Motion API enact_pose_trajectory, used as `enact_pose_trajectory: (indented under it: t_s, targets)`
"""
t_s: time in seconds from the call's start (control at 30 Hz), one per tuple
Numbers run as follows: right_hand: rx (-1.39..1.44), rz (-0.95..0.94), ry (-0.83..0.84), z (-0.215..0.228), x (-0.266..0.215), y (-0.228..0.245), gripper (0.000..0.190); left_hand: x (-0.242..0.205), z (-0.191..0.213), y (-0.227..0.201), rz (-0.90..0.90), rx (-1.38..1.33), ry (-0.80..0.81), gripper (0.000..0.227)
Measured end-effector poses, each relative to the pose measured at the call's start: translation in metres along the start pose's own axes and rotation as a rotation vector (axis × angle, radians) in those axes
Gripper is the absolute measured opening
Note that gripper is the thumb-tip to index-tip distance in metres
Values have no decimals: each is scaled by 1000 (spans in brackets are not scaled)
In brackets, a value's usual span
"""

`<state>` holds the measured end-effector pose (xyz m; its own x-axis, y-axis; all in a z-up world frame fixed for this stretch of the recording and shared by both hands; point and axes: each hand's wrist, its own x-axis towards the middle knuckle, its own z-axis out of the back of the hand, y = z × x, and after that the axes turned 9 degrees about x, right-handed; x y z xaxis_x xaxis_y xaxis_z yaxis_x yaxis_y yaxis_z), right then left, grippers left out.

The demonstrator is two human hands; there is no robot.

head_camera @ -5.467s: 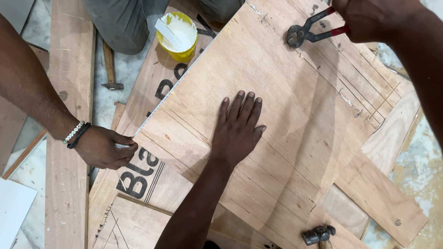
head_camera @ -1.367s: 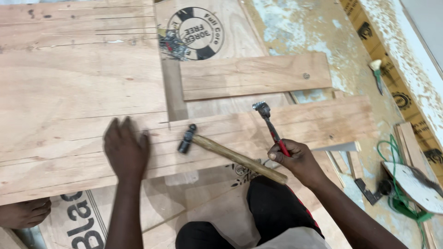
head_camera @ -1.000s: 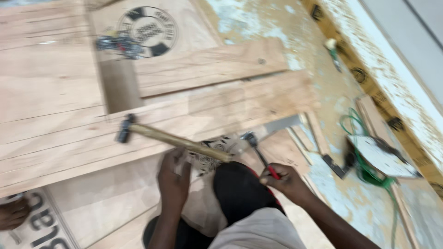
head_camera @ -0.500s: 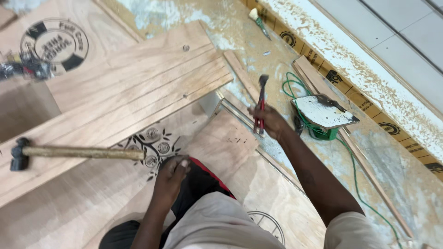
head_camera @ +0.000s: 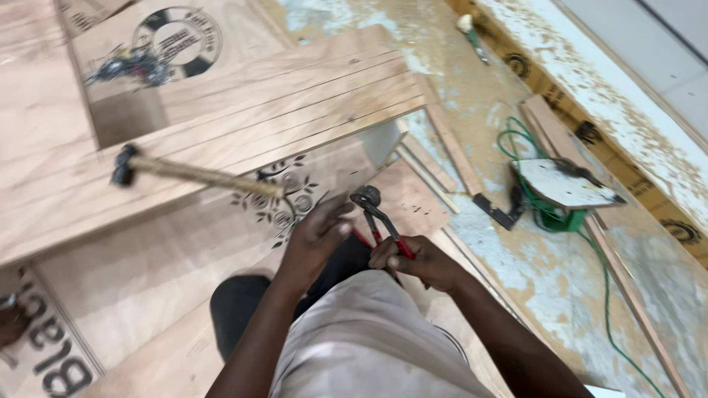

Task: The person aligns wooden planks on a plywood base and uses a hammer to secure them. They then flip the frame and hammer a white panel into place, completing the assembly.

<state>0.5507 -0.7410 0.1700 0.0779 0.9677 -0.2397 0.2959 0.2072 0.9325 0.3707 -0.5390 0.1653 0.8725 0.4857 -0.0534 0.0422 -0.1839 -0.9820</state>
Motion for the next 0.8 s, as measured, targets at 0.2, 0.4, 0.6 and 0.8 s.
enact_pose_trajectory:
  t_s: [0.2, 0.4, 0.6, 0.8]
  targets:
    - [-119, 34, 142, -35, 9, 31, 34, -27, 2, -44, -93, -204, 32, 53]
    - [-250, -89, 97, -24, 16, 21, 27, -44, 8, -41, -82, -256, 16, 47]
    - [-396, -246, -188, 12, 27, -10, 26, -24, 14, 22, 149, -235, -240, 41]
    - [-712, -375, -578, 107, 51, -112, 34, -44, 48, 85, 362, -266, -428, 34]
